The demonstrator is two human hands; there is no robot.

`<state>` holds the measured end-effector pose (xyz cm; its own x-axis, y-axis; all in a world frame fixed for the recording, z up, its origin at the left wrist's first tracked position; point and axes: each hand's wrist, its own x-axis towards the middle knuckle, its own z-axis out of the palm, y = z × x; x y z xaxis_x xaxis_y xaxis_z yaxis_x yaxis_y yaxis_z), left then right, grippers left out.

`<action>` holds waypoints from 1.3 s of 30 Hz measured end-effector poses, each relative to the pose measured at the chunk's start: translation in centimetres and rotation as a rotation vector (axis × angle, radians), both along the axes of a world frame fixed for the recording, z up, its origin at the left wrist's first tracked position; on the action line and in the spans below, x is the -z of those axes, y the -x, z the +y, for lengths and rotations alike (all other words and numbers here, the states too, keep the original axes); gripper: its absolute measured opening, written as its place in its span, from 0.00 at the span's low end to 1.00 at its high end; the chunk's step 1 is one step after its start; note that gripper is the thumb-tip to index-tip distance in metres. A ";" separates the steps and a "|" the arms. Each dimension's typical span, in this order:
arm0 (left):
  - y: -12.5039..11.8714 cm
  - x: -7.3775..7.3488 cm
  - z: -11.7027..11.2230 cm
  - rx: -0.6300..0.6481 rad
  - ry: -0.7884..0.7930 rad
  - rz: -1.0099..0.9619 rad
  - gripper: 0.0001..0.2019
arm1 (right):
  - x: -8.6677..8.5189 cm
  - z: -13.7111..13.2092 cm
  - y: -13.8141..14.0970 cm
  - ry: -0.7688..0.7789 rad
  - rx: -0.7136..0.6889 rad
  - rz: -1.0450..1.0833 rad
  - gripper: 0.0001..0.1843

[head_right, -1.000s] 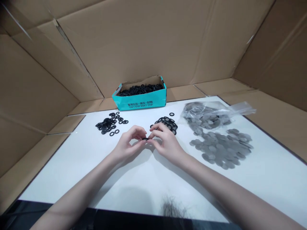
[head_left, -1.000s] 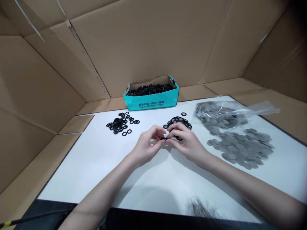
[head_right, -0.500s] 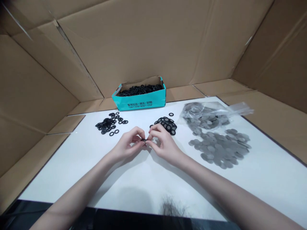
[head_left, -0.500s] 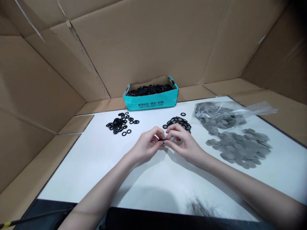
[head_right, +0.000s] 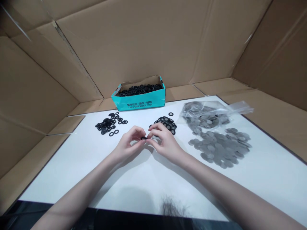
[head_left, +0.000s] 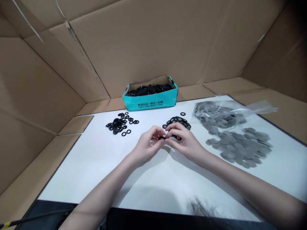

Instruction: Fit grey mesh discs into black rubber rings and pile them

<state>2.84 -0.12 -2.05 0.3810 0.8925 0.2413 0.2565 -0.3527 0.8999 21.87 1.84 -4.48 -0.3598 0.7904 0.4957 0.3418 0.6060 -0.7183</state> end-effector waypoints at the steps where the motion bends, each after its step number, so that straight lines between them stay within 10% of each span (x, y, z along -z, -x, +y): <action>1: 0.0 0.0 -0.1 -0.005 -0.002 -0.009 0.04 | -0.1 0.0 0.0 -0.004 -0.001 0.002 0.05; 39: 0.3 0.8 0.2 -0.004 -0.076 0.042 0.04 | -0.2 -0.1 -0.2 0.040 -0.028 -0.029 0.09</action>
<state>2.59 0.04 -2.82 0.3884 0.8738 0.2925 0.2947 -0.4185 0.8591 22.05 1.73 -4.25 -0.3961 0.7987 0.4528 0.3458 0.5867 -0.7323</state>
